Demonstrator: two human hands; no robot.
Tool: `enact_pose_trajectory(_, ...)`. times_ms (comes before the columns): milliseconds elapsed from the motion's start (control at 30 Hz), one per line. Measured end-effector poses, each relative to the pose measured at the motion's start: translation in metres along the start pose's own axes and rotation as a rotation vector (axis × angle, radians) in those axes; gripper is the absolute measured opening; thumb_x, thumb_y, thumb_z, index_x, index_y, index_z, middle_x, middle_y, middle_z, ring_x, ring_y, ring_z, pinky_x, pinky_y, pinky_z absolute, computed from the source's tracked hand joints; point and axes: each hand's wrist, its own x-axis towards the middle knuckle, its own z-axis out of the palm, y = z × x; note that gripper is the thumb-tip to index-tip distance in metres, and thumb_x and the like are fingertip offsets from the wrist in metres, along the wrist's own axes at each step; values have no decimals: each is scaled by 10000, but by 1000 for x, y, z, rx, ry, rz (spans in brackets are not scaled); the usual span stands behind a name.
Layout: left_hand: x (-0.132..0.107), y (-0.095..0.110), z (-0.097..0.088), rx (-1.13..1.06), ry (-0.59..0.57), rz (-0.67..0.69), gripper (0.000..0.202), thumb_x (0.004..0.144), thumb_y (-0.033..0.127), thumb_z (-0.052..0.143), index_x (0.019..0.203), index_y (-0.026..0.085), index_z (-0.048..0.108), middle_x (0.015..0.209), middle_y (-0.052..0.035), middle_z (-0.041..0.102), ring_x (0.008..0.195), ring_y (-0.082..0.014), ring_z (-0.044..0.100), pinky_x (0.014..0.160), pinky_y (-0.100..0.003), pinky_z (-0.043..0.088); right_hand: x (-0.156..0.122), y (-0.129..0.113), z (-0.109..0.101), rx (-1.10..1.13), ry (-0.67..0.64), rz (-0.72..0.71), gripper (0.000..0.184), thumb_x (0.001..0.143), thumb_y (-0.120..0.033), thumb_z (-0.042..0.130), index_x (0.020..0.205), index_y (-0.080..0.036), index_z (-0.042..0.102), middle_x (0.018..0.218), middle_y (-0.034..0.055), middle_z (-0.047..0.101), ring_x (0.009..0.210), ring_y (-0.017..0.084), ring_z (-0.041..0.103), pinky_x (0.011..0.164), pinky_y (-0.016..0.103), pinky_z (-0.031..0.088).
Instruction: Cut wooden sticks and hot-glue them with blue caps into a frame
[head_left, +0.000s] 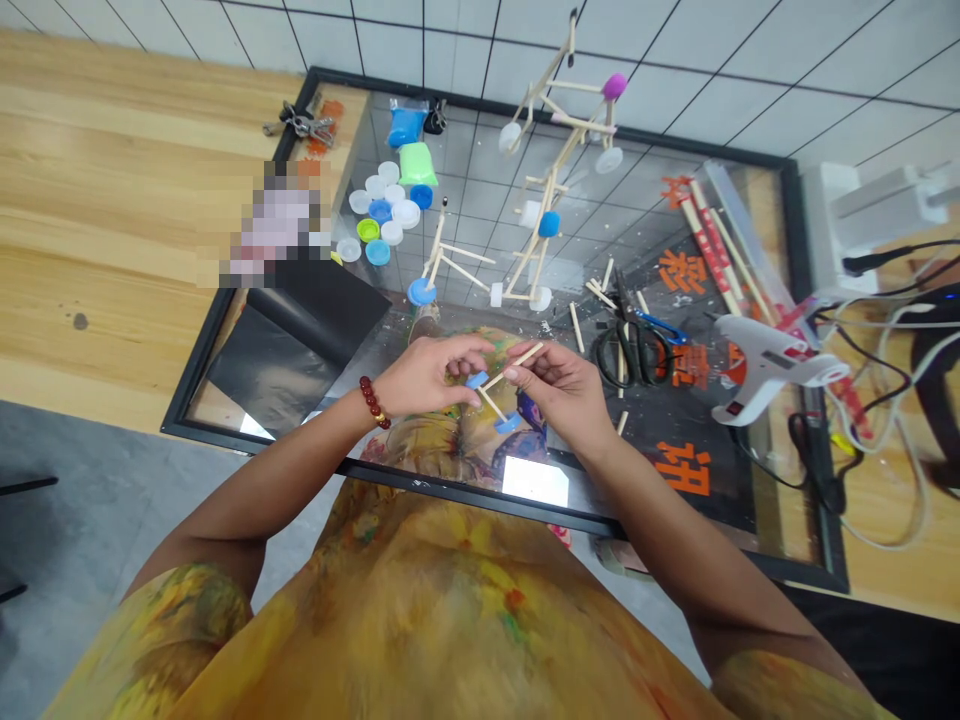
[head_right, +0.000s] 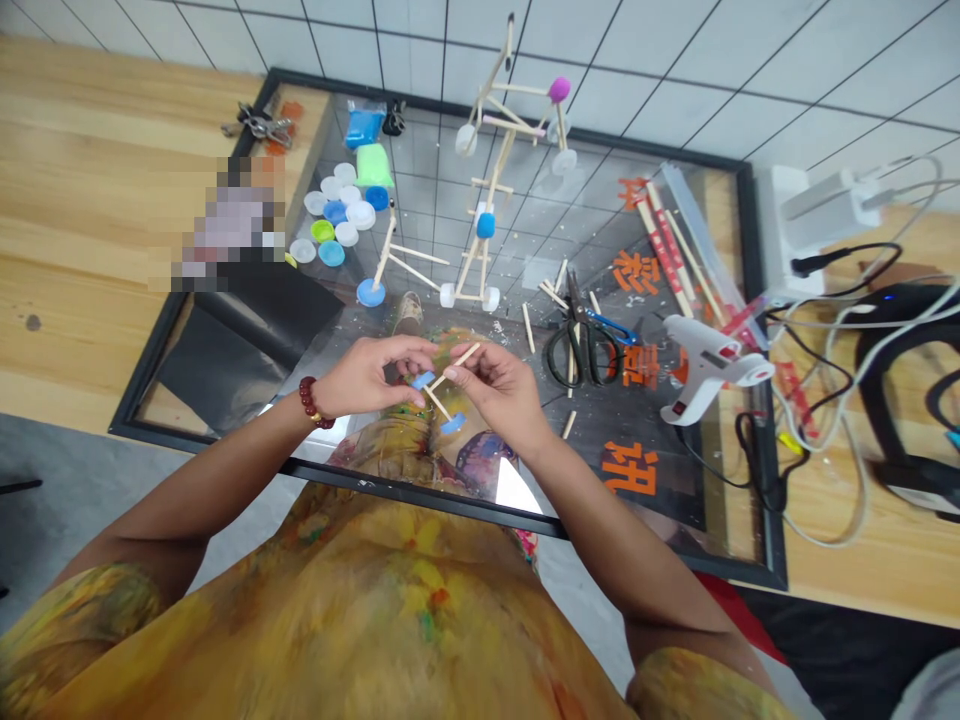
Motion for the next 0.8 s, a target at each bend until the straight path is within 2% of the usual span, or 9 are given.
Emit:
enact_pose_trajectory(200, 0, 2, 0, 13, -4, -1, 639, 623, 274, 857, 1202, 160, 611, 992, -64, 746, 752, -124, 635, 724, -253, 502, 0, -2, 0, 66, -18, 26, 416, 704, -419, 798, 1037, -252, 612, 757, -35, 653, 696, 118, 609, 681, 261, 513)
enact_pose_trajectory(467, 0, 1, -1, 2, -9, 8, 625, 633, 270, 850, 1199, 162, 608, 994, -68, 748, 786, -138, 648, 745, -270, 507, 0, -7, -2, 16, -17, 26, 364, 767, -458, 736, 1034, -243, 612, 704, -44, 608, 628, 105, 560, 611, 242, 471)
enact_pose_trajectory(600, -1, 2, 0, 2, -5, 16, 626, 627, 258, 850, 1198, 167, 610, 977, -62, 747, 752, -129, 637, 734, -266, 510, 1, -7, -3, 8, -16, 24, 373, 765, -480, 731, 1027, -242, 616, 707, -40, 602, 639, 109, 563, 625, 247, 481)
enact_pose_trajectory(800, -2, 3, 0, 18, -8, 32, 630, 637, 296, 842, 1208, 169, 607, 974, -56, 739, 797, -137, 649, 749, -263, 515, 0, -5, -4, 24, -35, 14, 342, 781, -450, 725, 1030, -238, 624, 715, -41, 613, 651, 106, 583, 642, 242, 490)
